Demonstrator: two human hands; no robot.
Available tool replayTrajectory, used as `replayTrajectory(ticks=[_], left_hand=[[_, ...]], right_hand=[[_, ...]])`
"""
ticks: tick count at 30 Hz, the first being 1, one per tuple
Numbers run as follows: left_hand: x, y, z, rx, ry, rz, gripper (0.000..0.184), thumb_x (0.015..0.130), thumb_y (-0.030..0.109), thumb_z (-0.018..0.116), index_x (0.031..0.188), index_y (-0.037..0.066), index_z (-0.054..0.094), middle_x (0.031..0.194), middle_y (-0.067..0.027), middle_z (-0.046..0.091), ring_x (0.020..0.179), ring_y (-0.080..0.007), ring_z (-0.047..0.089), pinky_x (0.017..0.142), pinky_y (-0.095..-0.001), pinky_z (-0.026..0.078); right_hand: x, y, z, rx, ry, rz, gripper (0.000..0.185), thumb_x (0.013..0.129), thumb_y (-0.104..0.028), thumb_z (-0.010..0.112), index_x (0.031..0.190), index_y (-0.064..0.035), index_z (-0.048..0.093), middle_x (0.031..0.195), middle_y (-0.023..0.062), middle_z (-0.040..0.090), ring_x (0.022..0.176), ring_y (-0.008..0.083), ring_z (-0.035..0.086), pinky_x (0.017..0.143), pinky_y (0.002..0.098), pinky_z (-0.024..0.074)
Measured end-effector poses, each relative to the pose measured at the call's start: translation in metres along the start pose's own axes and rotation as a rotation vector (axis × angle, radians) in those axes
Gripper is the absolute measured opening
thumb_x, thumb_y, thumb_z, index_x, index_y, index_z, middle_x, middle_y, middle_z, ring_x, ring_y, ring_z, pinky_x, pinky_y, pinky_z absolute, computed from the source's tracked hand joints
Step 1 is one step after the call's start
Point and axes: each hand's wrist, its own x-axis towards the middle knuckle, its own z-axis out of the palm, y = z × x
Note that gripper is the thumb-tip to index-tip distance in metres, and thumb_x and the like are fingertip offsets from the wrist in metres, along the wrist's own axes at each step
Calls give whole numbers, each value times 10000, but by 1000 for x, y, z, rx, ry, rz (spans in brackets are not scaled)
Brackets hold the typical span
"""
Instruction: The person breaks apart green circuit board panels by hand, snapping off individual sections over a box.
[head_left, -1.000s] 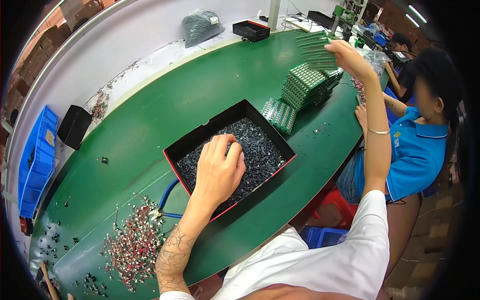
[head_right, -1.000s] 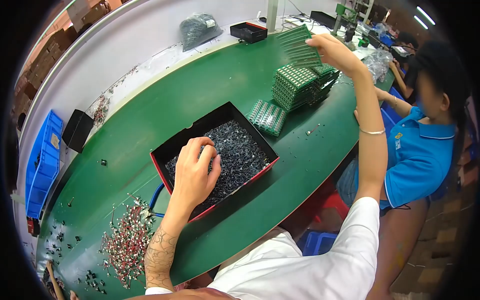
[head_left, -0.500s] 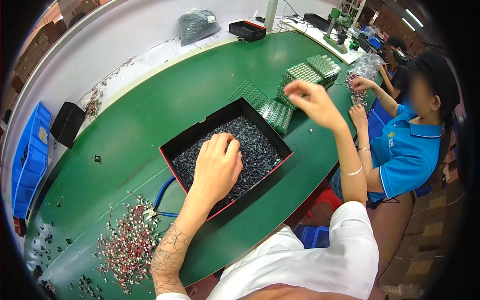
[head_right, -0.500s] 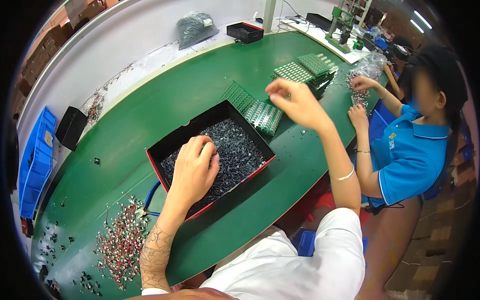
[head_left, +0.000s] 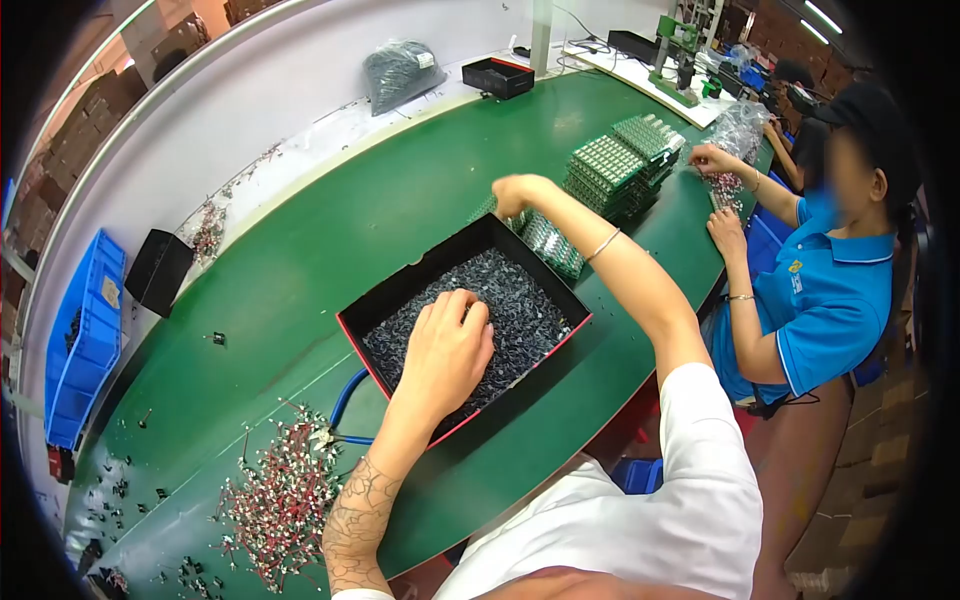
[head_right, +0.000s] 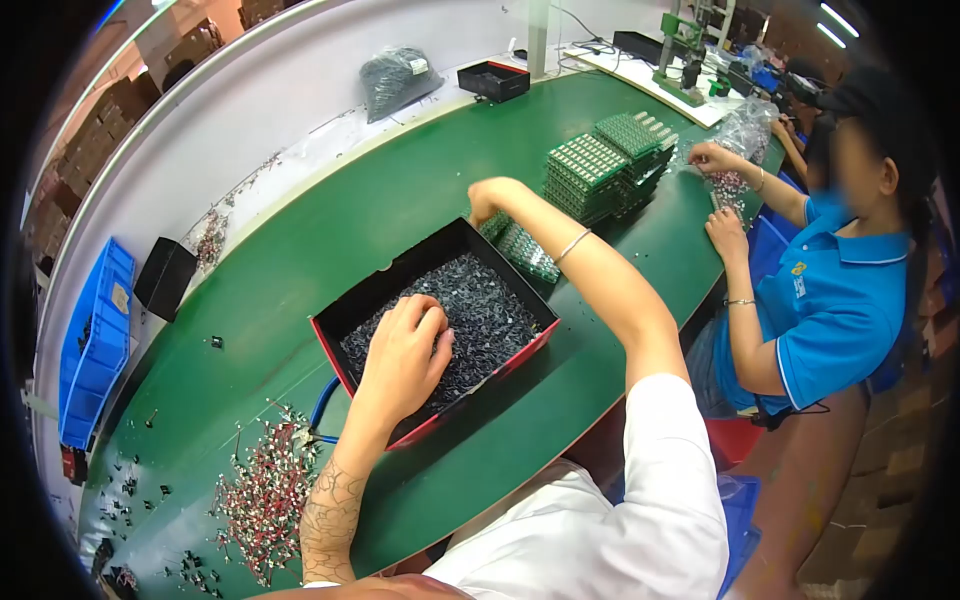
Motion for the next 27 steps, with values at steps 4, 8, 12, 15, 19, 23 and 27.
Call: replayTrajectory(ticks=[4, 8, 12, 15, 19, 23, 27], left_hand=[[-1, -3, -1, 0, 28, -17, 148, 806, 67, 628, 932, 26, 562, 1045, -122, 546, 885, -267, 536, 794, -343, 446], [1, -1, 1, -6, 19, 2, 144, 806, 67, 628, 928, 27, 563, 1040, -121, 545, 878, -265, 536, 794, -342, 446], [-1, -1, 1, 8, 39, 10, 141, 805, 68, 629, 923, 27, 562, 1030, -120, 542, 871, -265, 535, 788, -339, 444], [0, -1, 1, 14, 43, 23, 140, 806, 68, 629, 920, 27, 561, 1027, -120, 542, 871, -265, 534, 788, -338, 443], [-3, -4, -1, 26, 57, -4, 137, 808, 69, 629, 918, 25, 559, 1026, -122, 541, 870, -266, 534, 788, -339, 441], [0, -2, 2, 15, 50, 4, 134, 811, 70, 626, 916, 23, 558, 1029, -125, 541, 868, -267, 534, 790, -341, 439], [-2, -4, 2, 19, 39, 2, 131, 813, 72, 622, 915, 20, 558, 1033, -131, 541, 867, -270, 535, 791, -343, 437]], right_hand=[[47, 4, 35, -137, -219, 145, 402, 756, -68, 625, 1138, 53, 597, 1068, 216, 663, 935, 386, 650, 847, 449, 528], [83, 39, 94, 22, 128, 401, 448, 706, -112, 679, 1124, 35, 618, 988, 228, 678, 893, 402, 652, 864, 484, 522], [35, 12, 54, 99, 154, 344, 497, 739, -115, 680, 1175, 63, 523, 1086, 287, 613, 971, 426, 610, 856, 497, 525], [5, 2, 19, 144, 175, 317, 527, 756, -117, 680, 1201, 77, 476, 1135, 316, 580, 1011, 438, 590, 852, 503, 526], [-46, 21, -31, 1034, 550, -46, 778, 774, -216, 698, 1417, 51, 351, 1294, 251, 506, 1085, 377, 564, 947, 504, 496], [-102, 38, -51, 1730, 260, -476, 826, 764, -268, 687, 1450, 23, 331, 1396, 199, 465, 1147, 326, 556, 1001, 514, 466], [-131, 39, -52, 1824, 186, -664, 722, 777, -217, 637, 1424, -2, 398, 1413, 145, 476, 1128, 231, 568, 994, 480, 466]])
